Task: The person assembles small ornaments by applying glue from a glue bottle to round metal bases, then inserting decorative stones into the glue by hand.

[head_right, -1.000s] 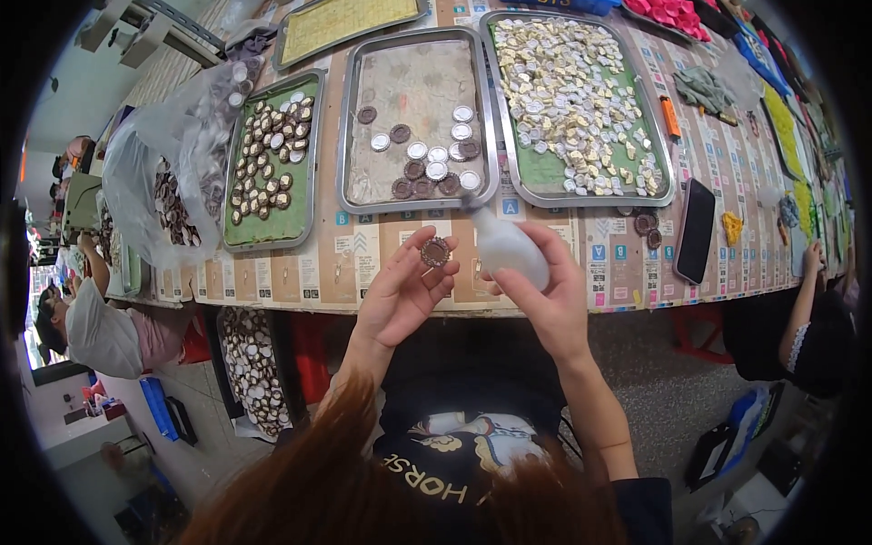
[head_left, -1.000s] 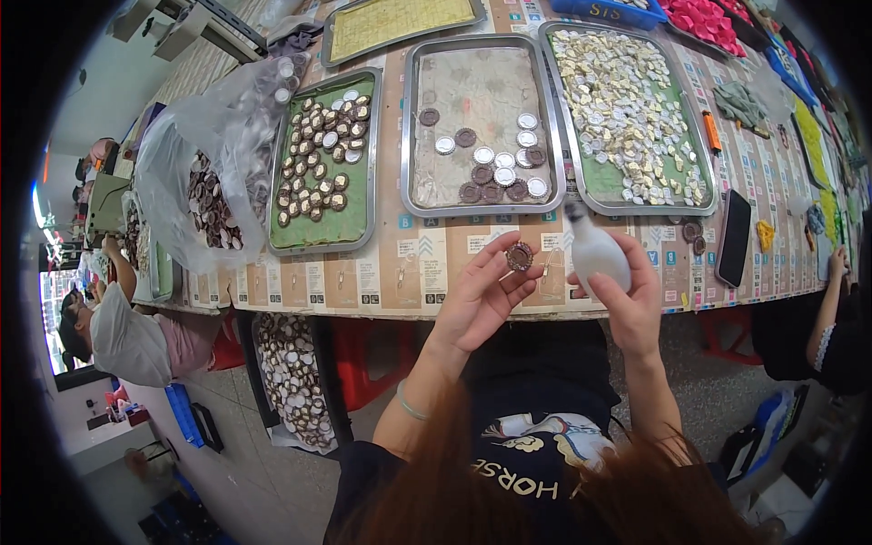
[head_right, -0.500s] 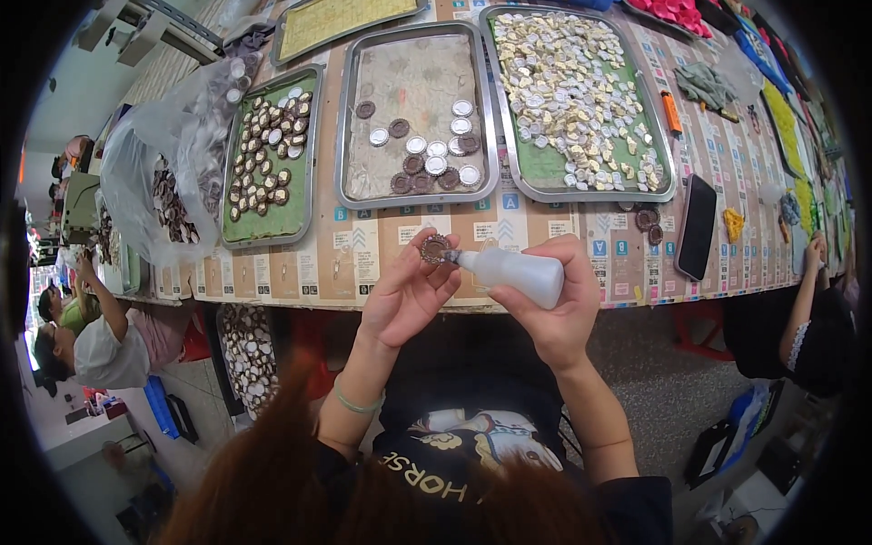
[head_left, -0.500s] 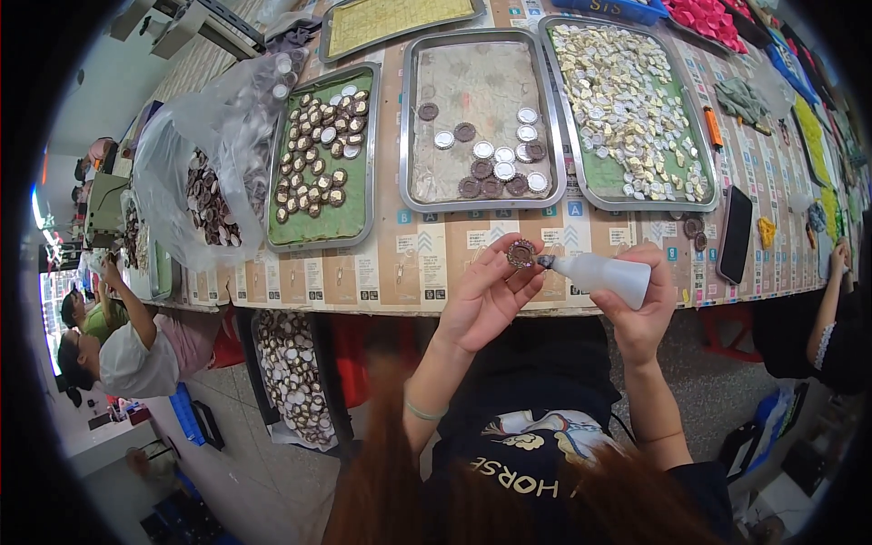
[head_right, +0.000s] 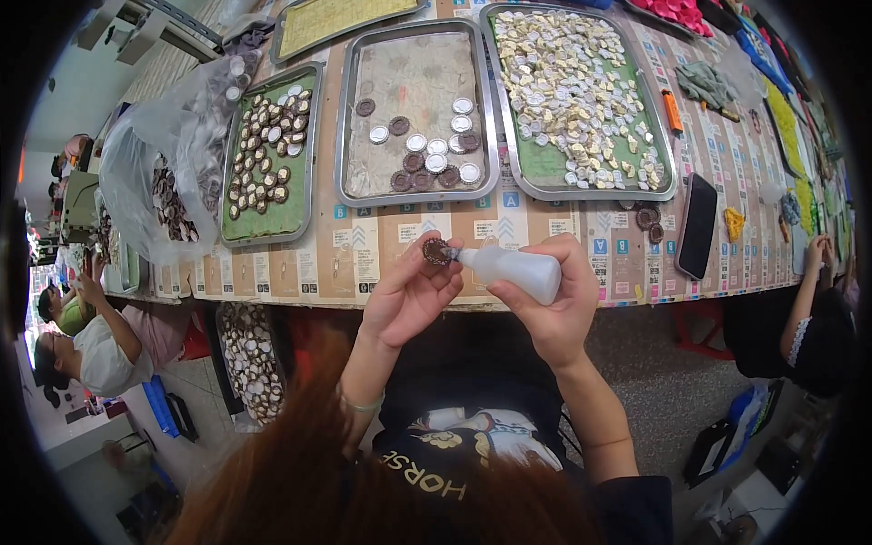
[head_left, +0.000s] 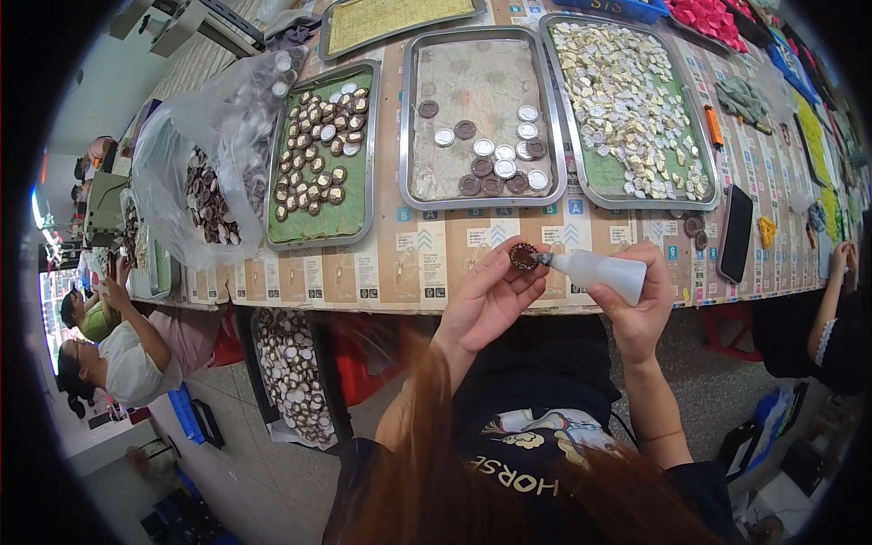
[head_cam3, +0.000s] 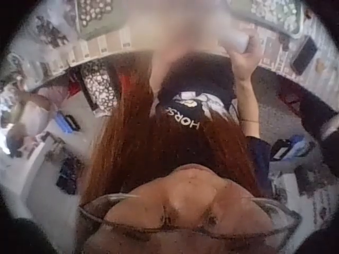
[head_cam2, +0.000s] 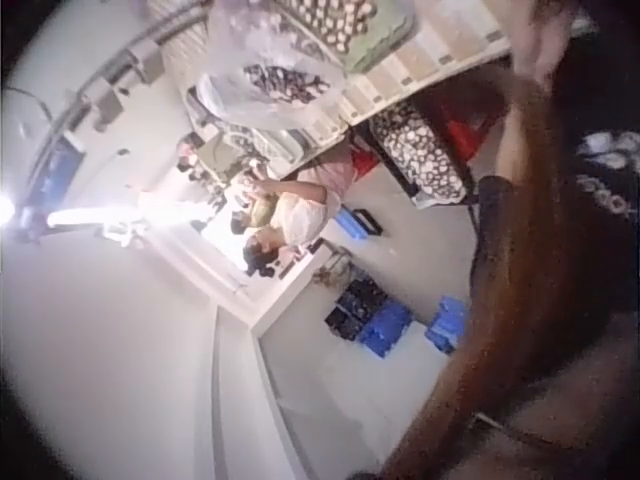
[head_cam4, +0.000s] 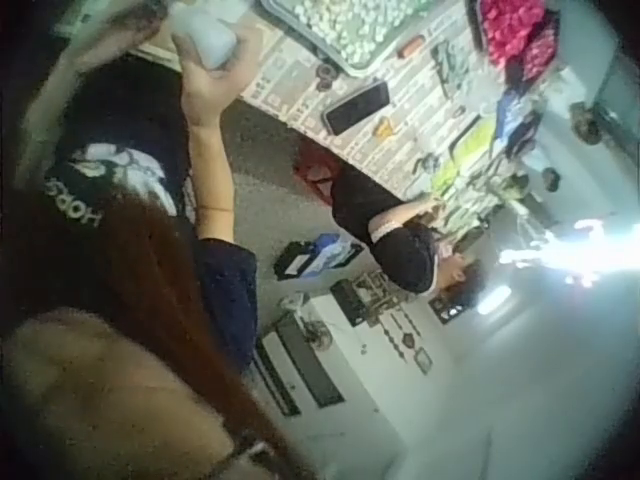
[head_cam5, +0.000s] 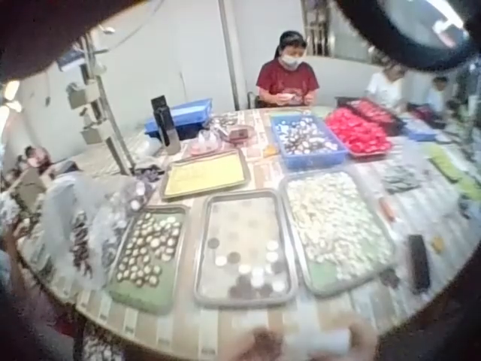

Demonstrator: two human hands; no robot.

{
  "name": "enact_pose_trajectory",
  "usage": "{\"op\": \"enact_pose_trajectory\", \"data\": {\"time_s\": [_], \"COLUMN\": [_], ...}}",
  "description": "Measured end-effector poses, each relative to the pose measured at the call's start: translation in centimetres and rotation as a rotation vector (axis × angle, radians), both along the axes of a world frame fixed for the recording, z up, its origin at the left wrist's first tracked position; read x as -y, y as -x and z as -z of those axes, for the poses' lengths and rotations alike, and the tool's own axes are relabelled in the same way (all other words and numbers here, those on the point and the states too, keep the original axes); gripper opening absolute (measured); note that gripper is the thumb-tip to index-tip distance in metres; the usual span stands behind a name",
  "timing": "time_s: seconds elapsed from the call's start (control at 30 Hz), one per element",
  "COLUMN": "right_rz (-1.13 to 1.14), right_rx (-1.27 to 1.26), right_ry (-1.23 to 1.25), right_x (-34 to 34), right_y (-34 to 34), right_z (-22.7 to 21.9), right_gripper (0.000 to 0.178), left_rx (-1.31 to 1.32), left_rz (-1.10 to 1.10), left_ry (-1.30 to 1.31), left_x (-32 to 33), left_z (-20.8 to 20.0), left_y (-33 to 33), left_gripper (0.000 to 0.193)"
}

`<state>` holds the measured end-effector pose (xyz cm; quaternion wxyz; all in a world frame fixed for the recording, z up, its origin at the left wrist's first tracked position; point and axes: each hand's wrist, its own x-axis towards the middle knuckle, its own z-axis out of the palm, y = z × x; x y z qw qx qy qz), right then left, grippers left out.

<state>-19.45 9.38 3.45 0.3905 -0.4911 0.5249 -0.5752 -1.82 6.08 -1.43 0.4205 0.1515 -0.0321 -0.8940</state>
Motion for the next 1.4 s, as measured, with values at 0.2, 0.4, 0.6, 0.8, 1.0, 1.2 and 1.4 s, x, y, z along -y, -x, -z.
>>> {"op": "enact_pose_trajectory", "data": {"time_s": [0.2, 0.4, 0.6, 0.8, 1.0, 1.2, 1.4], "right_rz": [0.016, 0.033, 0.020, 0.045, 0.092, 0.017, -0.021], "right_rx": [-0.035, -0.055, -0.055, 0.096, 0.201, -0.135, -0.455], "right_ry": [0.037, 0.068, 0.048, 0.051, -0.107, -0.076, 0.015], "right_x": [-0.1, -0.1, 0.0, 0.2, 1.0, 3.6, 3.8], "right_y": [-0.1, -0.1, 0.0, 0.3, 0.6, -0.2, -0.8], "right_z": [0.2, 0.0, 0.0, 0.0, 1.0, 5.9, 5.0], "right_gripper": [0.033, 0.032, 0.032, 0.032, 0.031, 0.039, 0.035], "left_rx": [-0.001, -0.010, 0.036, 0.302, 0.610, 0.683, 0.416], "left_rz": [-0.009, -0.008, -0.048, -0.128, -0.203, -0.259, -0.290], "left_ry": [-0.002, 0.013, 0.010, 0.108, 0.298, 0.556, 0.653], "left_x": [-0.1, 0.0, -0.2, 0.0, 0.3, 0.5, 1.0], "left_z": [0.0, -0.1, -0.5, -0.9, -1.3, -1.3, -0.4], "left_y": [-0.1, -0.1, 0.0, -0.4, -0.9, -1.2, -1.7], "left_gripper": [0.028, 0.029, 0.027, 0.024, 0.025, 0.033, 0.038]}}
